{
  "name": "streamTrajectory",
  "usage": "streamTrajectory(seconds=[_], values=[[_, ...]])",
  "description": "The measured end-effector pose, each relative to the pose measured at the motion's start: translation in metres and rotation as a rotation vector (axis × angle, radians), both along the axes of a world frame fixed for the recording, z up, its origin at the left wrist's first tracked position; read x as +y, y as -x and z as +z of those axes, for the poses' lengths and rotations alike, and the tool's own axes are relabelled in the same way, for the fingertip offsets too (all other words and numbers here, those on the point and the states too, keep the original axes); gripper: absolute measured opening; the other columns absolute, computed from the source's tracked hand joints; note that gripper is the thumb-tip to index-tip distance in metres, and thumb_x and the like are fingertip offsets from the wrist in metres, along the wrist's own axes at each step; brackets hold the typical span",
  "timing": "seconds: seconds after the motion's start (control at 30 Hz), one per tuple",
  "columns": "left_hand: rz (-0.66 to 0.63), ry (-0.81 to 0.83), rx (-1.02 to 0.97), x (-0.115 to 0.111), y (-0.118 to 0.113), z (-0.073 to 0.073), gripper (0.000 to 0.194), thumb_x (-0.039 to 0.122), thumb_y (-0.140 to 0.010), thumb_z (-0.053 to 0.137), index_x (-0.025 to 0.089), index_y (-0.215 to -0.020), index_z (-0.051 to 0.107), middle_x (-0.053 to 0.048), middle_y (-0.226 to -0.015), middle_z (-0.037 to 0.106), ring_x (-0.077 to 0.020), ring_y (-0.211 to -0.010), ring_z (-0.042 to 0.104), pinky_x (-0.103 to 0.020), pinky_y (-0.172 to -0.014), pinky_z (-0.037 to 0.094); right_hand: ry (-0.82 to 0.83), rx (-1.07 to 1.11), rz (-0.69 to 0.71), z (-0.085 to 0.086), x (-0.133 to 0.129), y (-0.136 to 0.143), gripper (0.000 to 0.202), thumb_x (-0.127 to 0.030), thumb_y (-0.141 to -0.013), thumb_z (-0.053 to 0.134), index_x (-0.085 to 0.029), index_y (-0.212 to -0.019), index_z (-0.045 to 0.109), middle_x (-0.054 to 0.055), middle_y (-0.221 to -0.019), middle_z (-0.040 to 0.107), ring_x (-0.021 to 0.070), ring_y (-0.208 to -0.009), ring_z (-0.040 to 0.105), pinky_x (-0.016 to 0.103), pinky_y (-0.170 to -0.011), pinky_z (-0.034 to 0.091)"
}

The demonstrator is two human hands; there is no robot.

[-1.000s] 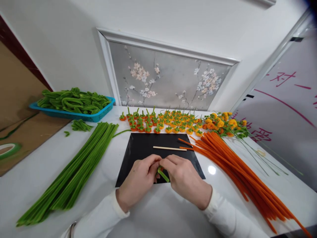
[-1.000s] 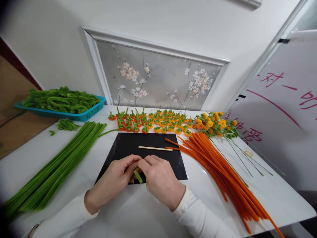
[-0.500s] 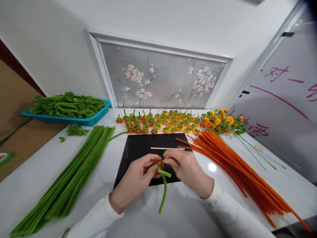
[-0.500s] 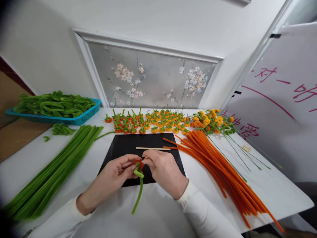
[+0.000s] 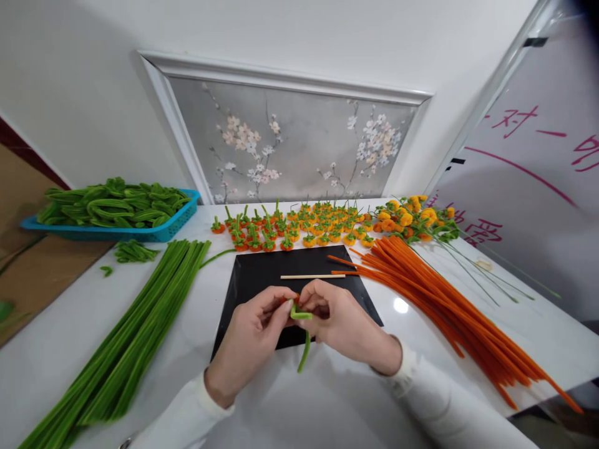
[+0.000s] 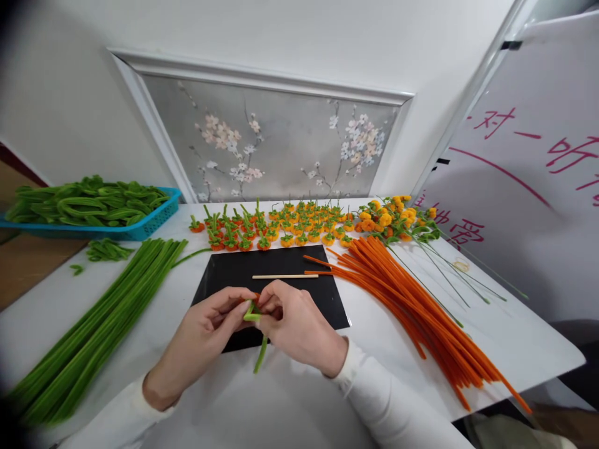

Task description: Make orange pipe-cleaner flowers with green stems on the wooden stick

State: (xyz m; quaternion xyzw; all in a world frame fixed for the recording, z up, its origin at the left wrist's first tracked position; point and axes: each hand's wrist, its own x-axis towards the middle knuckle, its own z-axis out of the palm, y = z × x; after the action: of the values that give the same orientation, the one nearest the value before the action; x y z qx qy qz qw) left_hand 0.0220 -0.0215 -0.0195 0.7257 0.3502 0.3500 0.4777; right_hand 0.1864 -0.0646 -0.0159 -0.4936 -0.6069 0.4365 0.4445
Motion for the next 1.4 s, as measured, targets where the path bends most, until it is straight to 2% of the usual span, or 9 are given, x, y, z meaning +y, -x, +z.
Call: streamTrajectory(seconds=[0.17, 0.43, 0.53, 0.7, 0.8, 0.9, 1.0, 1.27, 1.4], values=[[0.052, -0.184, 0.142, -0.001, 0.002, -0.001, 0.015, 0.025, -0.090, 0.048, 0.022, -0.094, 0.062, 0.001, -0.083, 0.067, -0.0131, -0.075, 0.063, -0.021, -0.066, 0.050, 0.114, 0.175, -0.001, -0.002, 0.002, 0.000, 0.005, -0.022, -0.081, 0.056, -0.019, -0.085, 0.053, -0.002, -0.073, 0.061, 0.0103, -0.059, 0.062, 0.024, -0.057, 0.053], [0.140, -0.285, 0.171, -0.007, -0.002, -0.004, 0.016, 0.026, -0.089, 0.049, 0.022, -0.095, 0.063, 0.001, -0.084, 0.069, -0.0115, -0.067, 0.062, -0.019, -0.059, 0.047, -0.066, -0.114, -0.090, 0.006, -0.004, 0.003, 0.012, -0.013, -0.077, 0.057, -0.021, -0.086, 0.053, -0.004, -0.068, 0.063, 0.0100, -0.059, 0.057, 0.021, -0.055, 0.044], [0.144, -0.282, 0.158, -0.007, -0.002, -0.003, 0.016, 0.026, -0.089, 0.049, 0.021, -0.094, 0.063, 0.001, -0.082, 0.069, -0.0119, -0.067, 0.062, -0.019, -0.058, 0.047, -0.077, -0.001, -0.122, 0.004, -0.003, 0.004, 0.010, -0.014, -0.078, 0.057, -0.021, -0.083, 0.051, -0.005, -0.066, 0.059, 0.0091, -0.058, 0.056, 0.020, -0.052, 0.044], [0.097, -0.187, 0.080, -0.008, -0.002, -0.001, 0.017, 0.027, -0.090, 0.047, 0.019, -0.094, 0.061, -0.001, -0.081, 0.068, -0.0133, -0.069, 0.064, -0.020, -0.061, 0.050, 0.011, 0.322, -0.099, -0.002, 0.002, 0.006, 0.015, -0.025, -0.077, 0.063, -0.019, -0.085, 0.051, -0.004, -0.072, 0.055, 0.0117, -0.063, 0.063, 0.026, -0.058, 0.056], [0.071, -0.106, 0.036, -0.010, -0.003, -0.001, 0.016, 0.028, -0.090, 0.048, 0.019, -0.094, 0.060, -0.001, -0.079, 0.067, -0.0138, -0.069, 0.064, -0.022, -0.062, 0.052, 0.023, 0.369, -0.082, -0.003, 0.002, 0.006, 0.015, -0.027, -0.079, 0.062, -0.018, -0.085, 0.052, -0.003, -0.071, 0.056, 0.0123, -0.061, 0.064, 0.028, -0.061, 0.057], [0.046, -0.003, -0.041, -0.009, -0.003, -0.003, 0.016, 0.029, -0.089, 0.048, 0.019, -0.094, 0.059, -0.001, -0.080, 0.066, -0.0145, -0.069, 0.064, -0.024, -0.064, 0.054, -0.059, 0.224, -0.073, -0.002, 0.001, 0.004, 0.006, -0.022, -0.083, 0.054, -0.019, -0.088, 0.057, -0.001, -0.072, 0.061, 0.0125, -0.063, 0.064, 0.026, -0.062, 0.055], [0.052, 0.023, -0.039, -0.007, -0.002, -0.005, 0.016, 0.029, -0.090, 0.048, 0.019, -0.095, 0.058, -0.002, -0.082, 0.065, -0.0155, -0.072, 0.065, -0.026, -0.066, 0.055, -0.196, -0.048, -0.083, 0.003, -0.001, 0.001, 0.018, -0.012, -0.083, 0.050, -0.020, -0.091, 0.064, 0.000, -0.079, 0.067, 0.0129, -0.072, 0.064, 0.024, -0.067, 0.051], [0.020, -0.052, 0.063, -0.007, -0.002, -0.003, 0.018, 0.027, -0.091, 0.044, 0.019, -0.092, 0.060, -0.001, -0.076, 0.065, -0.0146, -0.070, 0.064, -0.025, -0.065, 0.053, -0.407, -0.471, -0.198, 0.007, -0.004, 0.001, 0.022, -0.006, -0.082, 0.049, -0.020, -0.086, 0.066, 0.004, -0.086, 0.068, 0.0172, -0.082, 0.061, 0.028, -0.075, 0.047], [0.040, -0.164, 0.130, -0.008, -0.002, 0.001, 0.018, 0.024, -0.091, 0.044, 0.020, -0.092, 0.061, 0.000, -0.077, 0.066, -0.0133, -0.068, 0.063, -0.023, -0.064, 0.050, -0.426, -0.535, -0.259, 0.003, -0.004, 0.002, 0.020, -0.006, -0.082, 0.049, -0.018, -0.085, 0.064, 0.005, -0.081, 0.066, 0.0184, -0.078, 0.059, 0.029, -0.071, 0.046]])
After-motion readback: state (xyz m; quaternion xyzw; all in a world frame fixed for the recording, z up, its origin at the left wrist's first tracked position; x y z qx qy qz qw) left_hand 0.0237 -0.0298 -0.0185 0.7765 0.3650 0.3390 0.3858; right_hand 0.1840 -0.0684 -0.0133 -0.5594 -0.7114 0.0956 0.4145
